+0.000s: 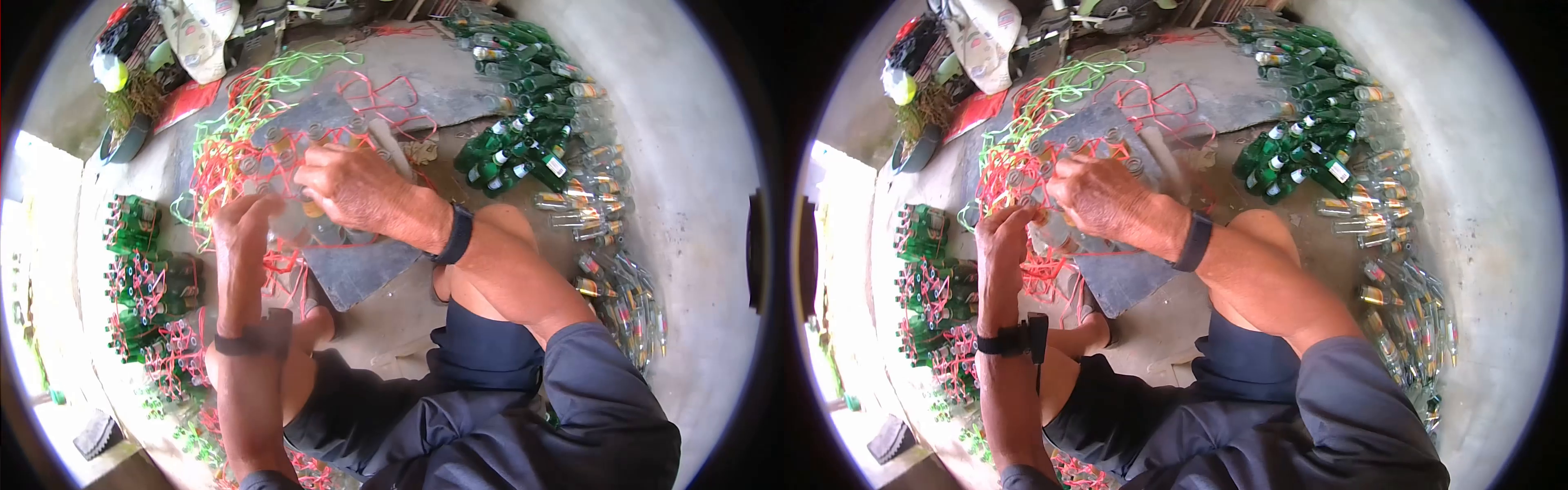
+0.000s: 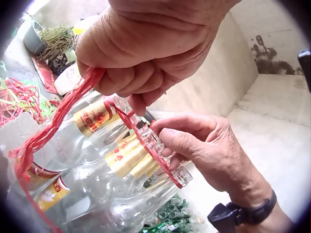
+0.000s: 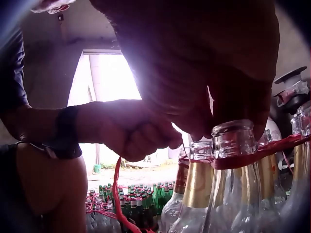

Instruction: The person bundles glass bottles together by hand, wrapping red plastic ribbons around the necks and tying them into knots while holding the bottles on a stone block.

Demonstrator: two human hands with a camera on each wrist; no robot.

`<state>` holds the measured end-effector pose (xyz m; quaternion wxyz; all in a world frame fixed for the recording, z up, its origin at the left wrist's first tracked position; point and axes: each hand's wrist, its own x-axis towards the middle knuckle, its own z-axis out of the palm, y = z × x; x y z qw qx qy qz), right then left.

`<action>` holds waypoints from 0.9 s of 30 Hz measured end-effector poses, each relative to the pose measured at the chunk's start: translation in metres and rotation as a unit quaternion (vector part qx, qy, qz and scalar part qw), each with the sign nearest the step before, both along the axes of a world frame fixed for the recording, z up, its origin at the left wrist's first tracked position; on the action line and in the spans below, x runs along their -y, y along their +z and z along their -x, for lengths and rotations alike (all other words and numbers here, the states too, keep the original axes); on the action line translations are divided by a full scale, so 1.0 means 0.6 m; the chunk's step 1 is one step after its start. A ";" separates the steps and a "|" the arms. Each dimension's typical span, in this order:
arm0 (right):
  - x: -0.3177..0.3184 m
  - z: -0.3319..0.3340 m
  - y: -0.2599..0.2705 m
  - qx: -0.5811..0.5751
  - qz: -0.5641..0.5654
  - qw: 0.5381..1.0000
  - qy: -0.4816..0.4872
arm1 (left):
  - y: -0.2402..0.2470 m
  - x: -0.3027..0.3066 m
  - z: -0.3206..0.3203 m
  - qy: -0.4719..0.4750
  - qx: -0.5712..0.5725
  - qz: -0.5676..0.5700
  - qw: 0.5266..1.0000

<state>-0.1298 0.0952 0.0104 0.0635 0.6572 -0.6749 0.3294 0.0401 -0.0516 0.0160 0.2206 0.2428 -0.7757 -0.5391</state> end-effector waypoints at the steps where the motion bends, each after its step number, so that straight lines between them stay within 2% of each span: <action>1: 0.001 0.000 -0.001 -0.004 0.012 1.000 0.001 | 0.005 -0.003 0.003 -0.007 -0.002 0.000 1.000; 3: 0.001 -0.001 -0.004 -0.004 0.006 1.000 -0.007 | 0.022 -0.010 0.008 0.091 0.114 -0.083 0.986; 12: 0.004 -0.006 -0.013 -0.033 0.014 0.999 -0.020 | 0.017 -0.011 0.014 0.098 0.105 -0.120 0.982; 15: 0.004 -0.006 -0.016 -0.041 0.004 0.999 -0.026 | 0.021 -0.017 0.019 0.133 0.096 -0.146 0.976; 27: 0.002 -0.011 -0.013 -0.031 0.008 0.999 -0.025 | 0.017 -0.010 0.014 0.103 0.076 -0.159 0.979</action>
